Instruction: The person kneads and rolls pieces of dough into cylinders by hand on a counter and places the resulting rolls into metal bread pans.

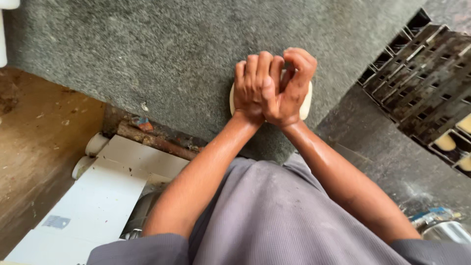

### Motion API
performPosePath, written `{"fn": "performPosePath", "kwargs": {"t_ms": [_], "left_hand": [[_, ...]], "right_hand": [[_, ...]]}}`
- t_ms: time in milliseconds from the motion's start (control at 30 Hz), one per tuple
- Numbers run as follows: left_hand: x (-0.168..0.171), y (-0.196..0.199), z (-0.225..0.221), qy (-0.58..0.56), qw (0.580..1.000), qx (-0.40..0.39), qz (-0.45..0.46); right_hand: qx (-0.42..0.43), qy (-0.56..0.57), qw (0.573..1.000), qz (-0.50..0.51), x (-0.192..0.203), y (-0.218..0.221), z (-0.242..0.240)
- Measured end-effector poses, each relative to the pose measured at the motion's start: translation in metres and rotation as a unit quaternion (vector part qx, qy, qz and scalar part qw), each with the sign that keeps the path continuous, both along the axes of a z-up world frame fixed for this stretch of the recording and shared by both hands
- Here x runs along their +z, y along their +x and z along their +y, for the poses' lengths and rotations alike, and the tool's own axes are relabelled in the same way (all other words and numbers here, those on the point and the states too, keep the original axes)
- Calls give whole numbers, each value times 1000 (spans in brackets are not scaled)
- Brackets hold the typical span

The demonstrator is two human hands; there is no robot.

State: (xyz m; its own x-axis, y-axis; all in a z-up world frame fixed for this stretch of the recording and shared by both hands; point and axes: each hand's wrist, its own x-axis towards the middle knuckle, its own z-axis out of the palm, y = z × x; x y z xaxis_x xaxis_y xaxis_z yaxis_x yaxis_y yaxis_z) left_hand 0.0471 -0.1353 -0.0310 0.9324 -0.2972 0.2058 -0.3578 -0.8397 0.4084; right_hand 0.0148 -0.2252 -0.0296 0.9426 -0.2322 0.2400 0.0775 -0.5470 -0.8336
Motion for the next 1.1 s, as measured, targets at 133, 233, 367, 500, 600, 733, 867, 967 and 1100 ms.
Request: {"fn": "performPosePath", "kwargs": {"t_ms": [133,233,367,500,600,733,867,967,1100], "left_hand": [[-5,3,0,5,1000,-9,-24],[-9,5,2,21,998,-9,-62],[-8,4,-2,57,998,-17,-4],[4,-25,8,89,992,-70,48],[8,-90,33,82,992,-88,-37],[-1,-115,53,-44,991,-126,24],[-10,-97,42,14,993,-110,38],[-9,-84,30,72,994,-83,8],[-7,-74,21,67,996,-64,-6]], "right_hand": [[-16,0,1000,14,1,7,1],[-10,4,1000,-8,6,12,5],[-47,-95,993,43,21,13,7],[11,-166,982,93,49,-7,2],[106,-188,972,90,67,-70,-1],[165,-243,956,19,61,-108,7],[133,-240,961,21,31,-96,3],[116,-250,961,24,24,-80,-4],[125,-263,957,14,32,-66,-8]]}}
